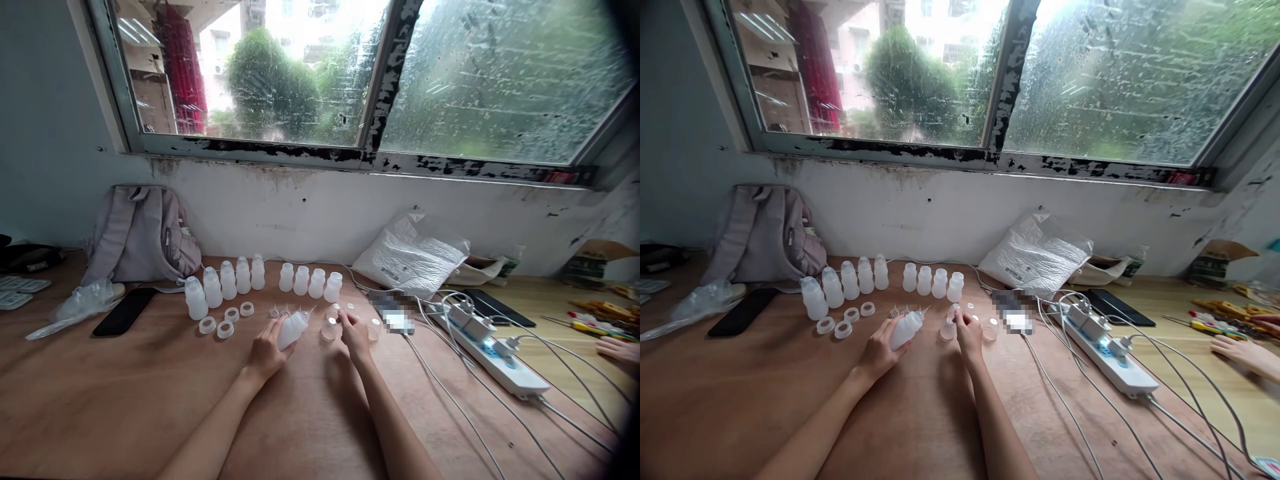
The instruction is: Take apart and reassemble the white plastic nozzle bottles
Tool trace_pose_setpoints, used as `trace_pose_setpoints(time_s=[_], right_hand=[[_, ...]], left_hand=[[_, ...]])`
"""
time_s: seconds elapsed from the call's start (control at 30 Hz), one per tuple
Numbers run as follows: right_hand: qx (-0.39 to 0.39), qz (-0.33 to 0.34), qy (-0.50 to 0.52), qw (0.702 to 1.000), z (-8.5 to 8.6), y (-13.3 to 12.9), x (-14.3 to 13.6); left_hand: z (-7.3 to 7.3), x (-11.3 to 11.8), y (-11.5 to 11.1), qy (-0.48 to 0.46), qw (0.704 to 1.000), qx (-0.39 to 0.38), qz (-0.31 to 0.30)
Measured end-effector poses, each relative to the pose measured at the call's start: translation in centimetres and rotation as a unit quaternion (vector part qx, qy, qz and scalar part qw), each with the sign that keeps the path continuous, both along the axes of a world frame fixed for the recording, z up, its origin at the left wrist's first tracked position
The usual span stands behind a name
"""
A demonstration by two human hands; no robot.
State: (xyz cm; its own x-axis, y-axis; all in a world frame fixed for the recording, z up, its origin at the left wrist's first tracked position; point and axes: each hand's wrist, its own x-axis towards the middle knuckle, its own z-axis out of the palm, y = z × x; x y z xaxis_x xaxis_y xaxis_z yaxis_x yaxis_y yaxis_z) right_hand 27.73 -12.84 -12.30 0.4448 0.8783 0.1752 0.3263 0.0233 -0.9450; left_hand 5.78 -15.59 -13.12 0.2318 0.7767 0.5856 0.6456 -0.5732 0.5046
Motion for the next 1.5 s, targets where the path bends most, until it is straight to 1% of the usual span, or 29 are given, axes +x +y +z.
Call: trace_pose_setpoints(time_s=[0.1,0.2,0.27,0.37,0.43,0.5,0.6,0.67,0.7,0.77,0.8,0.87,0.93,1.03,1.13,1.27,1.5], right_hand=[[0.026,-0.008,-0.077,0.997,-0.2,-0.1,-0.7],[0.051,0.017,-0.149,0.987,-0.4,-0.2,-1.3],[0.07,0.031,-0.141,0.987,-0.7,-0.1,-1.6],[0.084,-0.005,-0.077,0.993,-1.1,0.1,-1.9],[0.091,-0.022,-0.064,0.994,-1.3,0.2,-2.0],[0.092,-0.004,-0.088,0.992,-1.6,0.3,-2.2],[0.087,0.054,-0.126,0.987,-1.9,0.4,-2.4],[0.081,0.077,-0.093,0.989,-1.9,0.4,-2.5],[0.077,0.08,-0.051,0.992,-1.9,0.5,-2.5],[0.079,0.082,0.069,0.991,-1.7,0.5,-2.3],[0.085,0.084,0.134,0.984,-1.5,0.5,-2.2],[0.103,0.094,0.243,0.96,-1.1,0.4,-2.0],[0.114,0.118,0.305,0.938,-0.7,0.2,-2.0],[0.106,0.167,0.331,0.923,-0.2,-0.2,-2.3],[0.087,0.205,0.329,0.918,0.0,-0.4,-2.6],[0.079,0.216,0.315,0.921,0.0,-0.5,-2.8],[0.075,0.243,0.306,0.917,0.2,-0.8,-3.4]], left_hand=[[-0.1,-0.1,0.1,0.005,1.0,0.001,0.01],[-0.3,-0.2,0.3,0.012,0.999,-0.001,0.031],[-0.4,-0.3,0.4,0.02,0.999,-0.002,0.041],[-0.5,-0.2,0.5,0.033,0.999,-0.008,0.043],[-0.6,-0.1,0.4,0.037,0.998,-0.012,0.044],[-0.6,-0.1,0.4,0.037,0.998,-0.013,0.048],[-0.7,-0.1,0.5,0.035,0.998,-0.013,0.052],[-0.8,-0.2,0.5,0.035,0.998,-0.015,0.052],[-0.8,-0.2,0.6,0.035,0.998,-0.016,0.051],[-0.9,-0.2,0.6,0.032,0.998,-0.017,0.047],[-0.9,-0.1,0.6,0.029,0.998,-0.019,0.045],[-0.9,0.0,0.7,0.024,0.999,-0.022,0.037],[-1.0,0.1,0.6,0.019,0.999,-0.024,0.027],[-0.9,0.1,0.6,0.013,1.0,-0.028,0.005],[-0.8,0.1,0.5,0.008,0.999,-0.034,-0.007],[-0.7,0.1,0.4,0.0,0.999,-0.034,-0.008],[-0.4,0.1,0.3,-0.003,0.999,-0.034,-0.033]])
